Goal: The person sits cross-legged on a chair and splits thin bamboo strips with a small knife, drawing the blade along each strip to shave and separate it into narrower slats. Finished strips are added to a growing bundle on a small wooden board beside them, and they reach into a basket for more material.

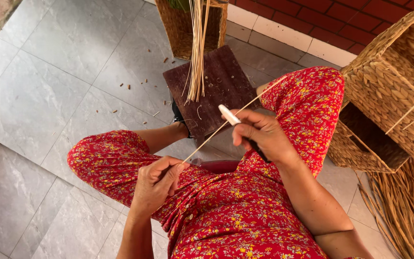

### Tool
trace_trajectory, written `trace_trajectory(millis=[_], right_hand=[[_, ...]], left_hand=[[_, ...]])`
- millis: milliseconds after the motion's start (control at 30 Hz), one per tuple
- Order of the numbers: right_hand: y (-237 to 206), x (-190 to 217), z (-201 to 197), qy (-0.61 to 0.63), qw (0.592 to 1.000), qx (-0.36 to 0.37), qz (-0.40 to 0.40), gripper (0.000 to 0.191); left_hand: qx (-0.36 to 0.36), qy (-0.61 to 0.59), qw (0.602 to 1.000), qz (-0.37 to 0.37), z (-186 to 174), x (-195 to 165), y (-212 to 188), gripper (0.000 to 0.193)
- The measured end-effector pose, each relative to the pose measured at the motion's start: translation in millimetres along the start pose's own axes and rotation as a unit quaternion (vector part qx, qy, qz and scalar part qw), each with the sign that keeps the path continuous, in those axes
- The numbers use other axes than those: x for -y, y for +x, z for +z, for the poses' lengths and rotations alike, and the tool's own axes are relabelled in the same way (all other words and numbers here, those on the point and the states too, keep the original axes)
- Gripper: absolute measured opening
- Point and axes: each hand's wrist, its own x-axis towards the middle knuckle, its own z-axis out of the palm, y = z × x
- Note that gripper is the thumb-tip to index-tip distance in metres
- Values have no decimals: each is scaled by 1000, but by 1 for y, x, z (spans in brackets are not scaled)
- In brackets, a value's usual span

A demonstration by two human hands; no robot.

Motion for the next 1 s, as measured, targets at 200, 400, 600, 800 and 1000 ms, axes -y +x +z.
trace_trajectory(millis=[200, 400, 600, 800, 1000], right_hand=[[-3, 1, -24, 81, 996, -36, -25, 31], [-3, 7, -56, 128, 981, -132, -57, 31], [-13, 11, -66, 189, 967, -138, -100, 31], [-25, 11, -5, 31, 995, -91, -8, 31], [-38, 11, 76, -75, 981, 134, 117, 44]], left_hand=[[7, -4, 1000, 10, -11, 12, -8, 15], [4, -12, 1000, -13, -21, 13, -13, 18], [-117, -175, 978, -7, -32, 4, -11, 20], [-267, -357, 873, 197, -54, -25, 10, 20], [-343, -390, 816, 255, -48, -37, 27, 19]])
